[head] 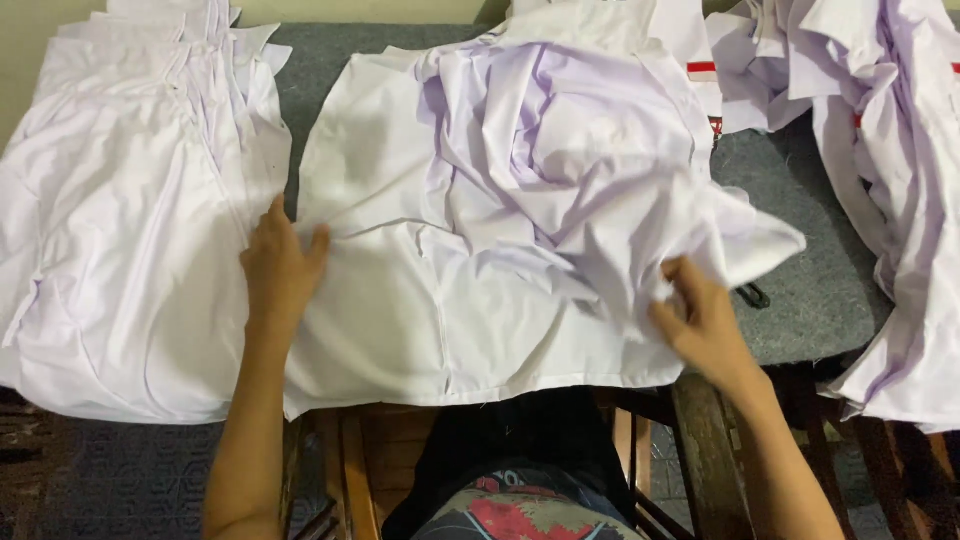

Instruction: Trimming loose threads from white shirts using scissors and then folding them neatly on a work table.

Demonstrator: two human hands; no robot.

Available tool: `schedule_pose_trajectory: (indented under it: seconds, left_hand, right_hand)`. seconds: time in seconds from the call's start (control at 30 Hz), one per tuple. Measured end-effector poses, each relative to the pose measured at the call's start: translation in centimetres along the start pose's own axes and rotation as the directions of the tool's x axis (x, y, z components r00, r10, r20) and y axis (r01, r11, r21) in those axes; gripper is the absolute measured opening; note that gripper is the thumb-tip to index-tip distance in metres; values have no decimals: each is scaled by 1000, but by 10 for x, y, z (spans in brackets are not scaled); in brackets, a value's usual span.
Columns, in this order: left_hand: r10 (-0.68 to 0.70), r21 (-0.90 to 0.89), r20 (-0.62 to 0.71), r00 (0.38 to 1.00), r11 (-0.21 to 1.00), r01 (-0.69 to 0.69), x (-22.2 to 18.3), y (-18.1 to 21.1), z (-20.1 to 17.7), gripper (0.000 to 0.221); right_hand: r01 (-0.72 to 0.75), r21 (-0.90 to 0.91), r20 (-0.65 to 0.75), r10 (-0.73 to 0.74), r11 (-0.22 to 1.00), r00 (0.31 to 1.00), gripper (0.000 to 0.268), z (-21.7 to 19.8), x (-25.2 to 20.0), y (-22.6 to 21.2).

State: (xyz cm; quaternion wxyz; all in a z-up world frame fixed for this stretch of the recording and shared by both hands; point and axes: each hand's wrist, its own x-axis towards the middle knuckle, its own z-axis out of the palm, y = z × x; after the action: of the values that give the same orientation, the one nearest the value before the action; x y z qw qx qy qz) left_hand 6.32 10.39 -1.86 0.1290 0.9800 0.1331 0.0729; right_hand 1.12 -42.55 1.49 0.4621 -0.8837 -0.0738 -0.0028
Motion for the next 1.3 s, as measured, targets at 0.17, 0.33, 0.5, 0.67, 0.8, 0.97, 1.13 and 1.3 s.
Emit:
schedule_pose_trajectory:
  seconds: [0.17, 0.33, 0.5, 0.67, 0.8, 0.97, 1.13, 1.3]
  left_hand:
    - [109, -437, 17, 994, 895, -91, -33, 58, -31, 49]
    - [294, -579, 183, 938, 804, -139, -93, 134, -55, 56]
    - [621, -599, 417, 664, 737, -313, -131, 185, -39, 61]
    - [737, -621, 547, 397, 676, -397, -152, 193, -38, 71]
    - [743, -653, 576, 341, 669, -356, -128, 183, -77, 52]
    - [430, -422, 352, 831, 866, -269, -74, 145, -75, 27]
    - [407, -388, -192, 893, 804, -450, -26, 99, 16, 31]
    - [372, -819, 112, 921, 559, -126, -6, 86, 84, 15]
  right_hand:
    - [52, -79, 380, -18, 996, 925, 26, 11, -25, -57]
    - [180, -116, 660, -59, 977, 749, 30, 25, -21, -92]
    - [287, -147, 721, -96, 947, 686, 40, 42, -16, -85]
    - [323, -90, 726, -160, 942, 669, 38, 16, -6, -116]
    - [267, 94, 591, -270, 959, 760, 23, -14, -3, -106]
    - [212, -112, 25, -210, 971, 977, 10, -45, 45, -69]
    - [166, -347, -355, -293, 923, 888, 15, -59, 98, 43]
    - [-183, -51, -227, 167, 982, 959, 51, -42, 118, 78]
